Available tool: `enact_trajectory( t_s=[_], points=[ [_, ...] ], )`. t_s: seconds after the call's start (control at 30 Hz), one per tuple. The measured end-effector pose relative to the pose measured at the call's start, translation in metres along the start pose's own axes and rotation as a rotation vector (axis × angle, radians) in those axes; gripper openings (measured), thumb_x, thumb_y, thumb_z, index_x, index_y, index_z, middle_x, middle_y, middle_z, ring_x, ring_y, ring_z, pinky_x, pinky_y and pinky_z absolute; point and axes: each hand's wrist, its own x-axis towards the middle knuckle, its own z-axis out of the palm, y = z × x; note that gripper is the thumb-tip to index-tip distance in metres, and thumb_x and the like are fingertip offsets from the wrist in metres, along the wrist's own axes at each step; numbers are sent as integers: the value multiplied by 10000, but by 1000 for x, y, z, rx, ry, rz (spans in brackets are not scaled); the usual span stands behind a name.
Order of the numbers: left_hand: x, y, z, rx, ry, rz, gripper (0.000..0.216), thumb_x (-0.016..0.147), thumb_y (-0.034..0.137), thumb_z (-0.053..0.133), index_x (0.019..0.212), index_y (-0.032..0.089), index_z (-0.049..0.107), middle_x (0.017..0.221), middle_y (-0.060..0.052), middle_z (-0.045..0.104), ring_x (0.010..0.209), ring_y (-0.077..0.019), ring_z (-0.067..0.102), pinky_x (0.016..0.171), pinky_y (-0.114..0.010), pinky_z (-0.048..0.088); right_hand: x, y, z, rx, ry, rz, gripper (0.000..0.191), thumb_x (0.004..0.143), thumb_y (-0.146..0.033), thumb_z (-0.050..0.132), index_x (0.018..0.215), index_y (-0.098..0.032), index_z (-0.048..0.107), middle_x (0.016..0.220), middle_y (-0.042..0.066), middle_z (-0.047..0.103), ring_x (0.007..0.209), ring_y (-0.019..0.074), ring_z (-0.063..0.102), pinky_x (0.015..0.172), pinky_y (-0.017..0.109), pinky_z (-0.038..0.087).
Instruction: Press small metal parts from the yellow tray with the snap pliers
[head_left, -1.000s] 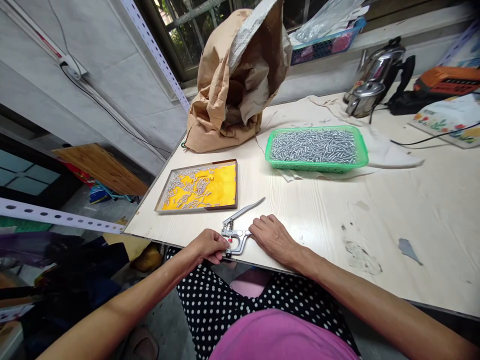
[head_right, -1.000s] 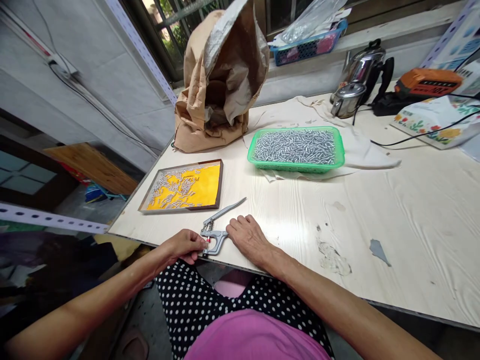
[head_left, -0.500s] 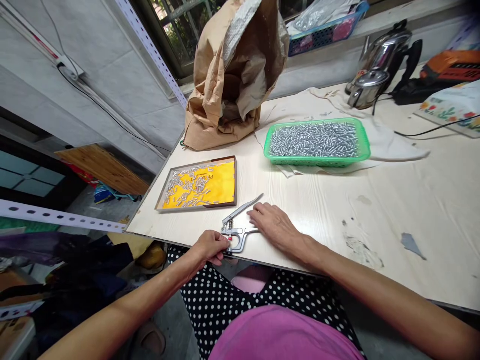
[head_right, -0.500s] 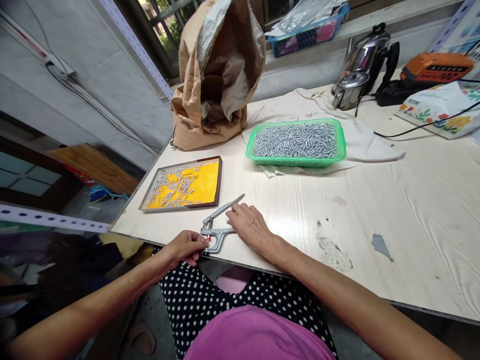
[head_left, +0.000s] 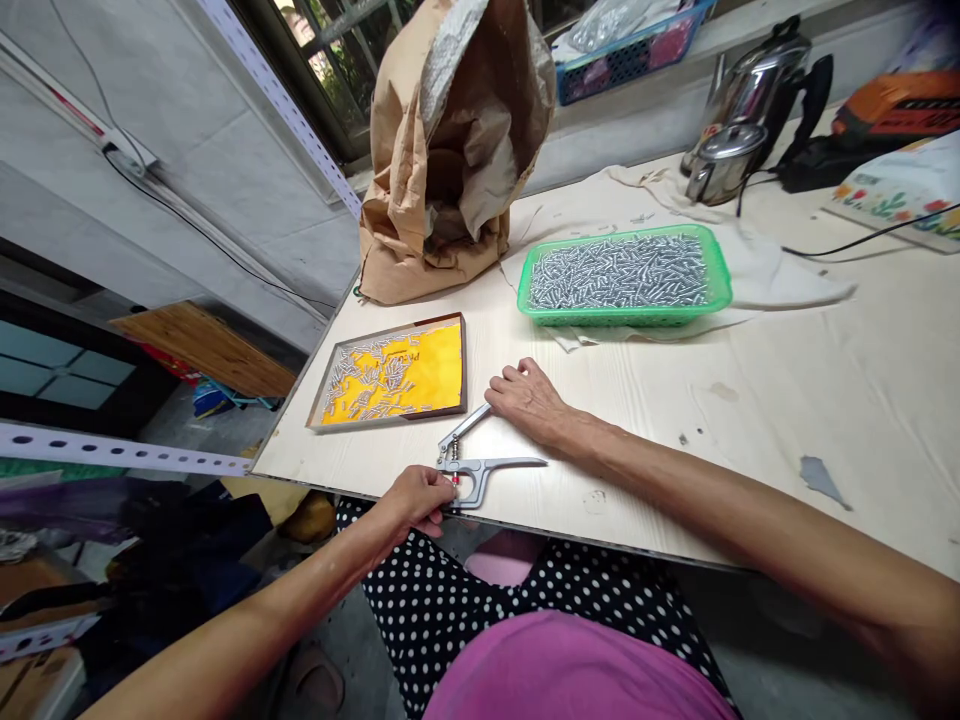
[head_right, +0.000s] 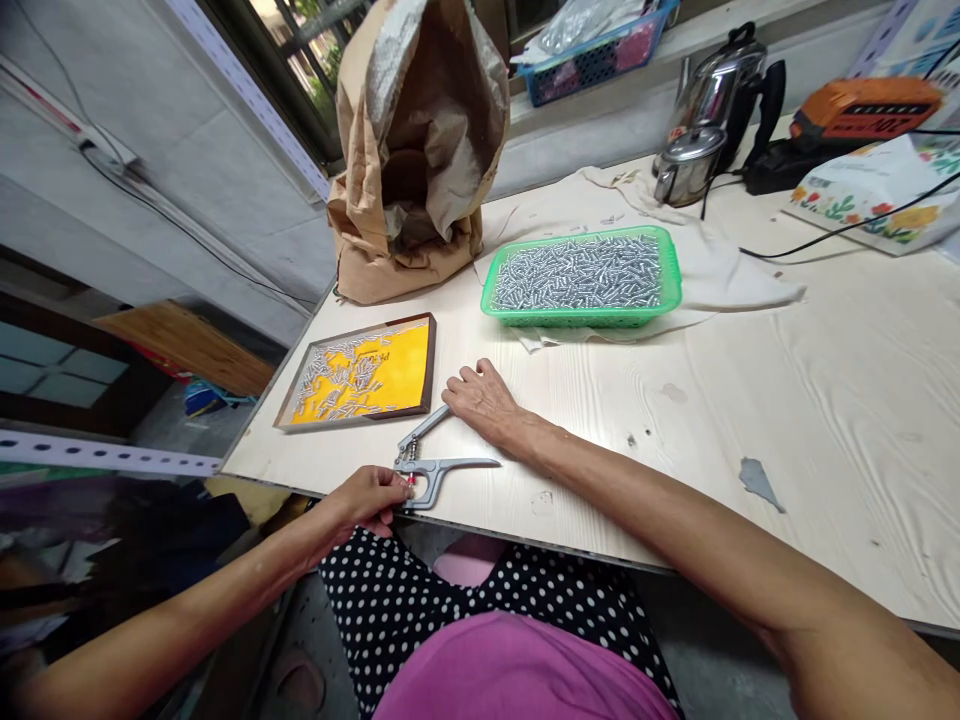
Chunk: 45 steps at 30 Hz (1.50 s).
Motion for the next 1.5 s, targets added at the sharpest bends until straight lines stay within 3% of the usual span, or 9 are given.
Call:
enact_trajectory(
  t_s=[0.13, 0.23, 0.37, 0.47, 0.67, 0.93, 1.23, 1.4, 1.5],
  points=[
    [3, -2, -1, -20, -20, 12, 256, 667, 321, 747, 685, 149, 558, 429, 79, 432, 402, -76, 418, 396, -170, 429, 3, -6, -3, 36, -76, 55, 147, 938, -117, 520, 890, -186, 641, 888, 69, 650, 887, 240, 511, 745, 373, 280],
    [3, -2, -2, -31, -25, 16, 265, 655, 335, 753, 702, 143, 576, 458, 77, 450, 403, -70, 415, 393, -169, 428, -4, -11, -12, 139, -142, 101, 110, 921, -254, 603, 982, -170, 641, 963, 87, 656, 927, 250, 535, 744, 357, 332],
    [2, 2, -3, 30, -40, 2, 208, 696, 298, 718, 709, 141, 582, 436, 72, 450, 401, -78, 422, 401, -174, 434, -26, -12, -23, 253, -176, 24, 676, 785, -590, 699, 1247, -122, 541, 1169, 155, 616, 1060, 306, 531, 903, 418, 373],
    [3, 4, -4, 87, -61, 0, 160, 738, 267, 676, 718, 141, 580, 407, 67, 447, 390, -86, 424, 406, -180, 438, -42, -10, -25, 258, -176, -35, 877, 698, -656, 729, 1332, -107, 470, 1364, 204, 491, 1236, 364, 434, 1007, 489, 329],
    [3, 4, -3, 124, -67, 53, 161, 743, 271, 665, 697, 139, 583, 401, 62, 451, 395, -94, 442, 414, -184, 440, -50, -16, -22, 293, -137, 35, 928, 664, -602, 773, 1362, -93, 433, 1356, 213, 489, 1242, 356, 433, 1016, 484, 346],
    [1, 7, -1, 138, -53, 37, 118, 768, 232, 630, 712, 136, 591, 408, 65, 456, 386, -91, 444, 416, -189, 446, -46, -32, -35, 184, -194, 152, 869, 611, -658, 776, 1234, -100, 543, 1136, 168, 601, 1011, 339, 523, 961, 504, 346],
    [0, 0, -4, 165, -85, 36, 175, 827, 296, 579, 737, 146, 580, 446, 55, 474, 405, -100, 447, 470, -217, 455, -46, -40, -47, 239, -272, 193, 523, 734, -488, 779, 1059, -116, 609, 1073, 122, 598, 991, 284, 510, 784, 367, 413],
    [-3, -14, -6, 486, 280, 533, 192, 851, 301, 546, 761, 153, 629, 776, -36, 604, 701, -168, 588, 671, -276, 474, -48, -44, -44, 255, -245, 232, 491, 734, -427, 797, 1063, -115, 607, 1064, 109, 600, 991, 274, 505, 769, 360, 414],
    [-6, -18, -5, 513, 394, 671, 224, 894, 327, 504, 858, 161, 650, 873, -55, 595, 767, -186, 594, 721, -301, 470, -48, -45, -43, 265, -241, 234, 509, 727, -430, 799, 1076, -119, 599, 1068, 111, 597, 989, 276, 501, 772, 367, 415]
  ],
)
